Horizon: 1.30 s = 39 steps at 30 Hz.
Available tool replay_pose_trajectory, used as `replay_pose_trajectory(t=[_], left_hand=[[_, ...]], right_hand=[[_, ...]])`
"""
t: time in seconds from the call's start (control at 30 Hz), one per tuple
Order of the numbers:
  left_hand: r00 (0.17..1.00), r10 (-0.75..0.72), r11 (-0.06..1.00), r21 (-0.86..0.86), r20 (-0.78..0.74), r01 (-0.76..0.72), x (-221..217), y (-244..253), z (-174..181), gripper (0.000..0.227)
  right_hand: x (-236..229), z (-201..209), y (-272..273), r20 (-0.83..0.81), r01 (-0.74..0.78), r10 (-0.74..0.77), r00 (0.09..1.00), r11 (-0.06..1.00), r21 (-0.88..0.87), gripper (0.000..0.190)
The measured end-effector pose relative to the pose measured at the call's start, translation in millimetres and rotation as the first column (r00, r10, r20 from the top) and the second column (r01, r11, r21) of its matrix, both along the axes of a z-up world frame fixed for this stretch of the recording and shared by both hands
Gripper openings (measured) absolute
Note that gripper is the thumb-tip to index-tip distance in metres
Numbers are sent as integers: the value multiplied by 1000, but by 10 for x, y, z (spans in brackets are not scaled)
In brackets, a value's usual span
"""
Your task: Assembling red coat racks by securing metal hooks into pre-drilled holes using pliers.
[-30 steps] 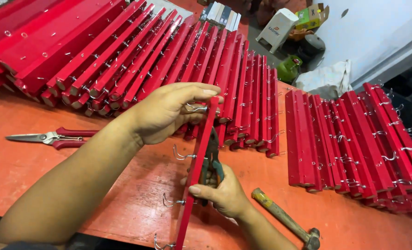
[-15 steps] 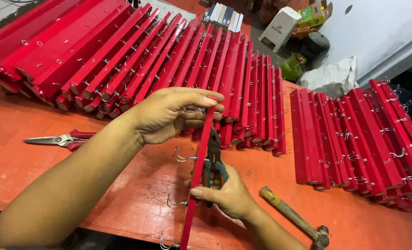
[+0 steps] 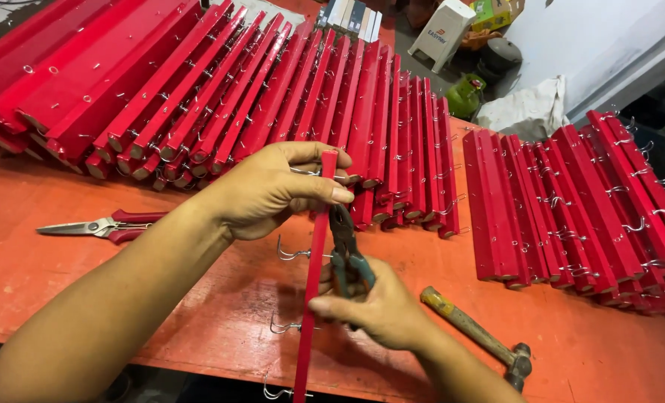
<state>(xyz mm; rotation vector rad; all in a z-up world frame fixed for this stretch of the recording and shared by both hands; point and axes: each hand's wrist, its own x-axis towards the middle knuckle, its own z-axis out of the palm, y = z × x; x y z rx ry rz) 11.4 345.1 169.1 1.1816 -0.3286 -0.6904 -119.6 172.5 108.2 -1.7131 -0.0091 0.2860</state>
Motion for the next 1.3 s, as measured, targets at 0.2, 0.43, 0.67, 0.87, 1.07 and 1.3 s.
replay_pose_trajectory(t=[0.2, 0.43, 0.67, 0.87, 1.07, 1.3], left_hand=[[1000, 12, 1000, -23, -9, -12, -4, 65, -49, 53], [999, -28, 994, -101, 25, 30, 0, 87, -56, 44], [997, -65, 990, -122, 42, 70, 28, 82, -117, 44], [996, -73, 984, -158, 46, 79, 90, 80, -231, 44], [996, -74, 986, -144, 43, 79, 81, 73, -209, 43], [995, -88, 989, -118, 35, 92, 86, 52, -185, 42]], right_hand=[[56, 740, -492, -56, -299, 297, 953, 906, -300, 21], [297, 1344, -710, -113, -360, 362, 926, 747, -559, 33], [429, 1667, -512, -295, -403, 277, 914, 559, -724, 46], [514, 1750, -451, -347, -434, 263, 901, 489, -757, 38], [542, 1779, -415, -391, -459, 242, 888, 442, -771, 37], [586, 1743, -383, -391, -454, 231, 891, 486, -747, 35]])
